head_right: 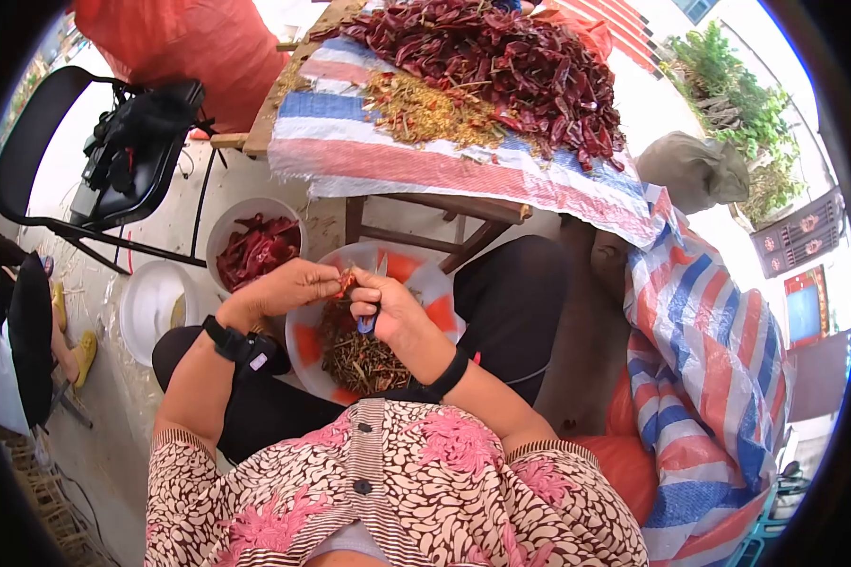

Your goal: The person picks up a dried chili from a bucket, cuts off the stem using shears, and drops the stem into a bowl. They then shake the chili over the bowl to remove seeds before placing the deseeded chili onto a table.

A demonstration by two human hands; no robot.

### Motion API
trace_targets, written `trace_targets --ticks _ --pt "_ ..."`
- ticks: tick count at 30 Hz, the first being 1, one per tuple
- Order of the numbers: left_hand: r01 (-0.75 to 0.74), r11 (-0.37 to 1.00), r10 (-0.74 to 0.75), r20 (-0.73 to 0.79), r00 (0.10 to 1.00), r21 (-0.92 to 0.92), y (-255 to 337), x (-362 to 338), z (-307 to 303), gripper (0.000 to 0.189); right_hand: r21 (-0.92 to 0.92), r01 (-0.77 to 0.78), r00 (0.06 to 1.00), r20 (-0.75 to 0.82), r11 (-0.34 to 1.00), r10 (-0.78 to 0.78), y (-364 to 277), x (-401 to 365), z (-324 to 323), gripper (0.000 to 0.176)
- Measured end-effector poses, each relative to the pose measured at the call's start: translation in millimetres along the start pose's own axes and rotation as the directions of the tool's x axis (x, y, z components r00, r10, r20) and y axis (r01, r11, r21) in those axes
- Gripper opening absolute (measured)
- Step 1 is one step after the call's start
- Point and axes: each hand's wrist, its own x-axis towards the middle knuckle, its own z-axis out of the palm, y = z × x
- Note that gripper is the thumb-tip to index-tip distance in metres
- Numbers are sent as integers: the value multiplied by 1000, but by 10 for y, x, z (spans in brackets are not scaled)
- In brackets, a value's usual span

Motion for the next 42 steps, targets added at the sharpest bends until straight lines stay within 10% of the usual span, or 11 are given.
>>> trace_targets --ticks 6,8,11,14,20,24,26,33,42 --pt "110 990 -118 82 990 91 270 -175 -3 21 -8 353 916 -202 936 -347 -413 33 -372 9" --pt "214 977 -214 -42 976 3 351 -305 -82 21 -559 437 794 -129 705 -594 -544 -196 -537 7" --pt "266 915 -142 -374 916 303 43 -210 -160 26 -743 251 734 -271 620 -623 -242 -311 -400 15" --pt "382 766 -47 -547 836 517 -176 -192 -262 22 -973 36 772 -117 226 -625 -290 -175 -614 16" --pt "528 509 56 -638 768 680 -642 -116 -494 12 -992 105 708 125 -71 -695 -528 -239 -378 13" --pt "552 396 311 -673 671 734 -873 -71 -471 25 -908 166 457 417 -385 -786 -1124 -489 256 18" --pt "563 441 143 -674 725 699 -812 -73 -412 31 -809 -51 288 549 -586 -784 -1641 -502 414 16" --pt "447 588 -247 -376 893 675 -491 -20 -257 38 -612 -630 287 389 -478 -876 -3124 -286 532 27" --pt "382 559 -259 -282 924 736 -530 -4 -231 32 -550 -685 272 414 -477 -869 -3576 -125 185 27"
